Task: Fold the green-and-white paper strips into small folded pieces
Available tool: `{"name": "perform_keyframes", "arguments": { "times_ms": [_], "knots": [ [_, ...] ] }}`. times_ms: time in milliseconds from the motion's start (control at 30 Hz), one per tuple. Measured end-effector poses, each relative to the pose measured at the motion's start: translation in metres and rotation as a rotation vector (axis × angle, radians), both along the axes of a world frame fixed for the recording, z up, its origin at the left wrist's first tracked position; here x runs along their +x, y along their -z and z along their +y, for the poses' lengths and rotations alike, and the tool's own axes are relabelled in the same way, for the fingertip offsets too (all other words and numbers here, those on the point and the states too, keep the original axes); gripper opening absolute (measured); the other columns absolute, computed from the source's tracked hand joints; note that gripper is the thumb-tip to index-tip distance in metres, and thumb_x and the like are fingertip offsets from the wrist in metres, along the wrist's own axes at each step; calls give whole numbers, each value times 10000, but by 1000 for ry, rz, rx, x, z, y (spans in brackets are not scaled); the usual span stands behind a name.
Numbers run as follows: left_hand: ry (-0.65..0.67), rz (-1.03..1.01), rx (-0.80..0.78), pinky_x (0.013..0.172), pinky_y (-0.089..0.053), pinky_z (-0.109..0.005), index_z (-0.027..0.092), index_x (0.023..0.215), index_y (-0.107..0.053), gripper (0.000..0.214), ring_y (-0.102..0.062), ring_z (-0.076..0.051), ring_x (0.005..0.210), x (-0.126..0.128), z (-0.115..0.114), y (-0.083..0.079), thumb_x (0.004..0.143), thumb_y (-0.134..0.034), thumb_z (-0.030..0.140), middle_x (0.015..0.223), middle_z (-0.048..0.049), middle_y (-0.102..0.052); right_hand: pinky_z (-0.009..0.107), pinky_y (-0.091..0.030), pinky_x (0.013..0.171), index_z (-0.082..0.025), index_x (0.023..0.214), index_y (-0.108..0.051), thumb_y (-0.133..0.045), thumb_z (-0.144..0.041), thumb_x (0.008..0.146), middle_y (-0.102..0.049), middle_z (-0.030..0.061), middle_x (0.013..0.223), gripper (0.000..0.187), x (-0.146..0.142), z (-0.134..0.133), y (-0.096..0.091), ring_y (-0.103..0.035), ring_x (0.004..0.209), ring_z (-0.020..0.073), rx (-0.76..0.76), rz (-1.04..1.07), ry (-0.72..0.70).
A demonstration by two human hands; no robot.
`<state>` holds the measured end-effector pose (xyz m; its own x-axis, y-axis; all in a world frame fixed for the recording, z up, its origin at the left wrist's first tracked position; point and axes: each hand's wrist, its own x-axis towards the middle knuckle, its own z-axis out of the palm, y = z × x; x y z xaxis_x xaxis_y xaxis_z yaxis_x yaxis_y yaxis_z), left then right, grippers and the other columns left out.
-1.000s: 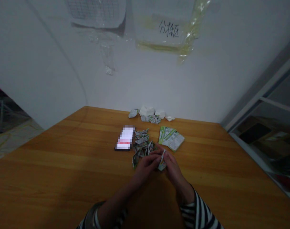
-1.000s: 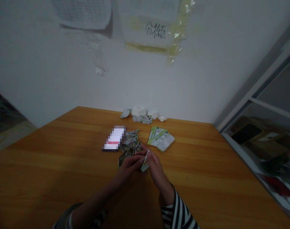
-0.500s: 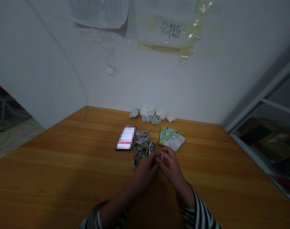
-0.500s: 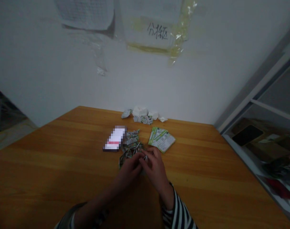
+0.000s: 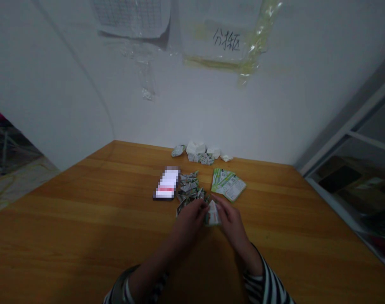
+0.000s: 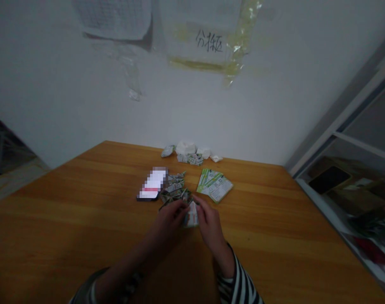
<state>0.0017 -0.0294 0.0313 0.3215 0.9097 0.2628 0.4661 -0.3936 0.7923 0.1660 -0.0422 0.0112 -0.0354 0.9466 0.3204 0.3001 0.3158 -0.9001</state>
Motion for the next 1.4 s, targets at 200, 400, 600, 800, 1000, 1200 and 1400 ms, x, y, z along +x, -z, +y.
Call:
{"name": "perform_keyframes", "arguments": {
  "times_ms": [200, 400, 600, 800, 1000, 1200, 1400],
  "knots": [
    [91, -189, -50, 748, -474, -277, 174, 977, -644, 206, -622, -176, 818, -9, 12, 2, 870, -469, 183, 886, -49, -677, 364, -481, 908, -264, 1235, -566, -454, -446, 922, -633, 53, 1220, 379, 2, 2, -8, -614, 1061, 230, -108, 198, -210],
    [149, -268, -39, 919, -457, -354, 195, 1087, -668, 284, -590, -230, 1068, -15, 13, -4, 811, -605, 209, 1133, -96, -641, 404, -336, 1071, -286, 1312, -517, -601, -450, 842, -516, 41, 1380, 505, 17, 2, -18, -461, 1271, 240, -169, 202, -341],
    [167, -278, -59, 956, -450, -388, 194, 1088, -669, 421, -583, -249, 1091, -17, 11, -5, 682, -765, 251, 1155, -97, -634, 440, -369, 1048, -286, 1351, -470, -723, -368, 754, -483, 60, 1410, 654, 22, -1, -24, -497, 1244, 256, -227, 229, -427],
    [162, -295, -125, 937, -470, -384, 185, 1087, -675, 390, -595, -243, 1075, -16, 13, -2, 711, -741, 265, 1157, -97, -637, 452, -378, 1045, -286, 1345, -482, -711, -376, 763, -495, 61, 1402, 632, 21, 0, -22, -489, 1256, 258, -192, 218, -405],
    [134, -296, -138, 927, -473, -364, 184, 1070, -688, 358, -594, -244, 1080, -15, 13, -3, 720, -731, 242, 1159, -105, -637, 454, -322, 1080, -305, 1367, -448, -698, -347, 780, -436, 50, 1448, 640, 21, 0, -20, -429, 1306, 250, -181, 193, -405],
    [134, -295, -113, 908, -470, -355, 179, 1034, -713, 270, -620, -229, 1012, -12, 13, -7, 782, -671, 269, 1084, -96, -667, 460, -278, 1100, -305, 1376, -435, -677, -296, 801, -413, 49, 1463, 624, 21, 0, -16, -377, 1340, 243, -146, 158, -413],
    [81, -276, -48, 842, -489, -320, 187, 954, -748, 208, -636, -218, 947, -10, 14, -1, 814, -634, 292, 1004, -89, -678, 442, -292, 1094, -315, 1361, -455, -646, -304, 817, -431, 40, 1452, 576, 13, -2, -14, -393, 1330, 243, -157, 196, -405]
  ]
}}
